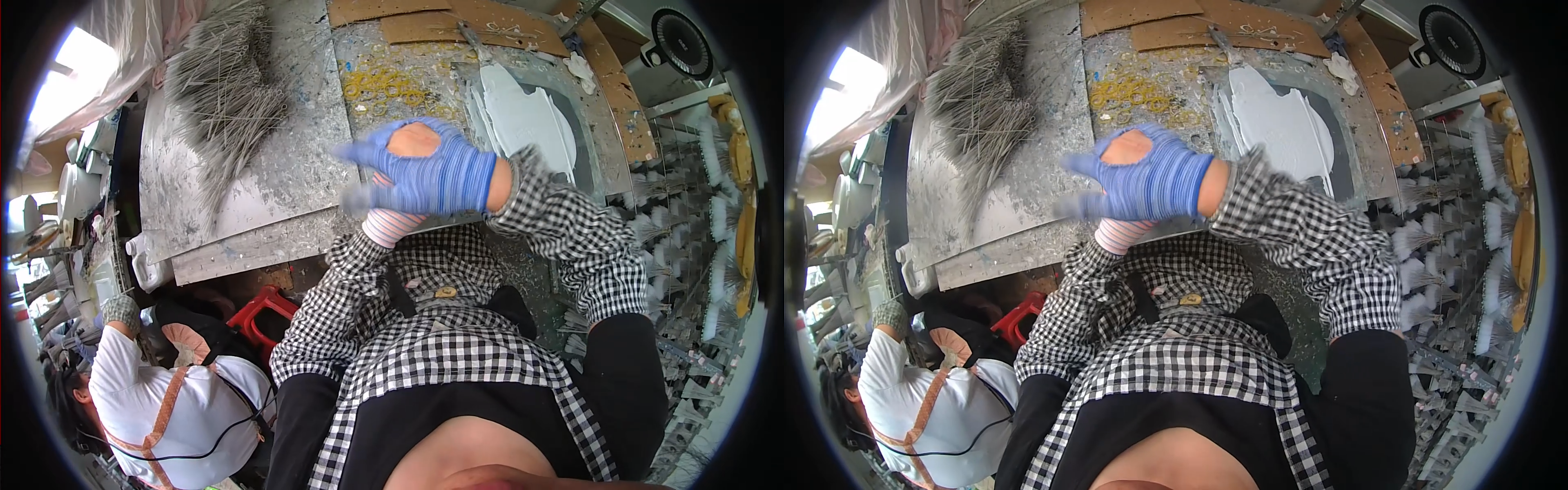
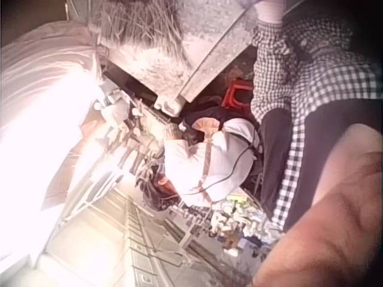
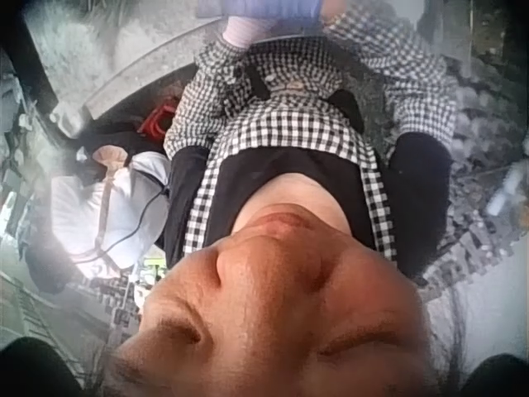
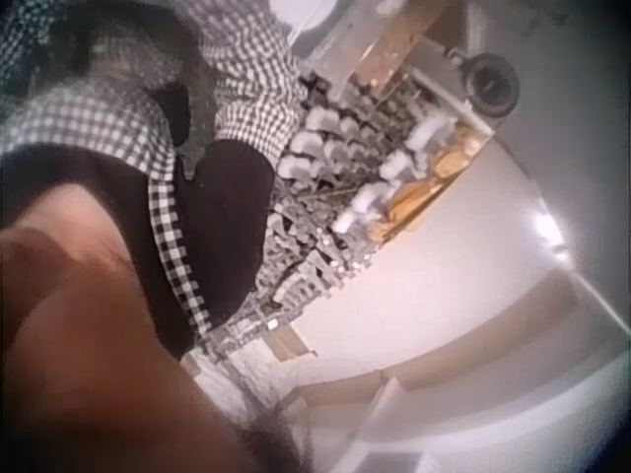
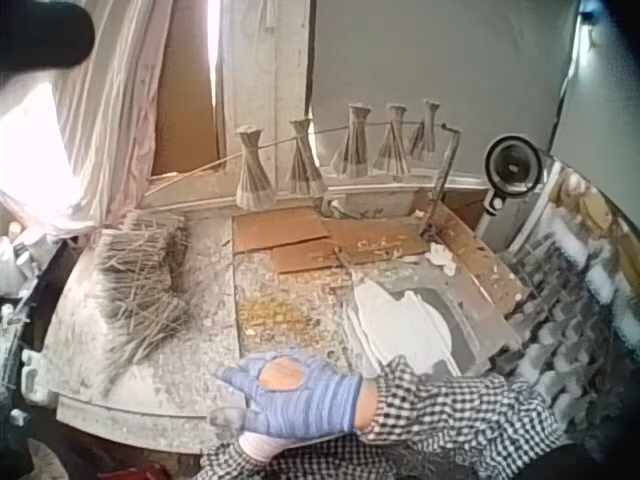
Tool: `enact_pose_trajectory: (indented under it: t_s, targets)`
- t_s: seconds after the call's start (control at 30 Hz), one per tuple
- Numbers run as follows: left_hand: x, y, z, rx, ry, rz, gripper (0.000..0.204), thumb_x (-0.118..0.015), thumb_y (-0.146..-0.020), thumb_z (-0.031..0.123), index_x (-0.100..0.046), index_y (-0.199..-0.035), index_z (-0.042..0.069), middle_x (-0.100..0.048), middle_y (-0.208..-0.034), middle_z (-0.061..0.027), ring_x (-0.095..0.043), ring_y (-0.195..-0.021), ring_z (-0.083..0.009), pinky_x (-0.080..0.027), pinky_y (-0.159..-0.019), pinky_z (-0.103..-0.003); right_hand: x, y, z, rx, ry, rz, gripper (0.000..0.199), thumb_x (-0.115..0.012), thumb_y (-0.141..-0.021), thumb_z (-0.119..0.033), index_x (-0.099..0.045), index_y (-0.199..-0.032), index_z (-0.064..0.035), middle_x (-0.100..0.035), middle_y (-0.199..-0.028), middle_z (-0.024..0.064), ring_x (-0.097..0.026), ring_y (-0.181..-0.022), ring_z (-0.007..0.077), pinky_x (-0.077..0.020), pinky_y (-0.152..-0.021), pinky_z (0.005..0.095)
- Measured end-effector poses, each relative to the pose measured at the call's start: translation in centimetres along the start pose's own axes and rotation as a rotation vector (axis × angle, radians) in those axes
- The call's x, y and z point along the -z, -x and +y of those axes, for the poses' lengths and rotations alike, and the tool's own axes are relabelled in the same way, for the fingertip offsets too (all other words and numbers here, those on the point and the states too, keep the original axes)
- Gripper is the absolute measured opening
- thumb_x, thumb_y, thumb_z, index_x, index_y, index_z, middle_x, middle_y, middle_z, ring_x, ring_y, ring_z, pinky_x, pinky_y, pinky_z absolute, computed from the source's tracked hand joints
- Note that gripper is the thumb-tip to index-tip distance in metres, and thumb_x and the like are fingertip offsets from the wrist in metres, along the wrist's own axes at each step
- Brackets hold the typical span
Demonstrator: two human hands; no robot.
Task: The recorder bundles and aligns brush bristles at a manufacturing workbench.
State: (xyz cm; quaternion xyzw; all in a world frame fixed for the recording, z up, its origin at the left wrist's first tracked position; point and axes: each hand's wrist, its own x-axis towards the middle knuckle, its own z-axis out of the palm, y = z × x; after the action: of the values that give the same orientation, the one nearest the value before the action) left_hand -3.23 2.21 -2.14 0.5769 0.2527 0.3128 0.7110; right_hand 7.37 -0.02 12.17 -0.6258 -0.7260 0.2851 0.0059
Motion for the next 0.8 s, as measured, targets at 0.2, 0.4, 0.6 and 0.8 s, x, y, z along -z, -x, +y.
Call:
enact_pose_trajectory:
  t_s: [0.2, 0.4, 0.6, 0.8]
  targets:
    - [0.0, 0.5, -0.4, 0.213, 0.482, 0.021, 0.040, -0.077, -0.081, 0.009, -0.061, -0.117, 0.003, -0.070, -0.109, -0.0091, -0.068, -0.099, -0.0169, -0.055, -0.087, -0.031, 0.7, 1.0, -1.3, 0.735, 0.088, 0.651, 0.068, -0.058, -0.088, -0.065, -0.058, -0.137, -0.0170, -0.053, -0.143, 0.0156, -0.050, -0.133, 0.0324, -0.0406, -0.110, 0.0478]
    - [0.2, 0.8, 0.2, 0.384, 0.975, 0.047, 0.039, -0.076, -0.083, 0.009, -0.061, -0.118, 0.003, -0.070, -0.110, -0.0084, -0.069, -0.096, -0.0164, -0.056, -0.086, -0.030, -0.5, 0.9, 3.4, 0.684, -0.448, 0.489, 0.096, -0.085, -0.072, -0.043, -0.040, -0.151, -0.0099, -0.056, -0.135, 0.0138, -0.055, -0.124, 0.0297, -0.0444, -0.107, 0.0438]
    - [-1.8, 1.6, 1.0, -0.220, -0.013, 0.113, 0.061, -0.082, -0.081, 0.008, -0.049, -0.132, 0.002, -0.061, -0.122, -0.0114, -0.059, -0.115, -0.0196, -0.048, -0.100, -0.036, -13.2, 1.1, 10.6, 0.254, -0.111, 0.738, 0.101, -0.087, -0.066, -0.049, -0.043, -0.145, -0.0036, -0.059, -0.126, 0.0159, -0.057, -0.117, 0.0323, -0.0419, -0.105, 0.0494]
    - [2.9, 1.8, -2.9, -0.194, -0.411, -0.182, 0.092, -0.093, -0.064, 0.030, -0.042, -0.136, 0.002, -0.053, -0.135, -0.0151, -0.055, -0.126, -0.0291, -0.043, -0.108, -0.044, -17.9, 0.8, 11.9, 0.253, -0.142, 0.669, 0.062, -0.062, -0.090, -0.041, -0.048, -0.142, -0.0116, -0.057, -0.137, 0.0074, -0.053, -0.126, 0.0259, -0.0318, -0.115, 0.0481]
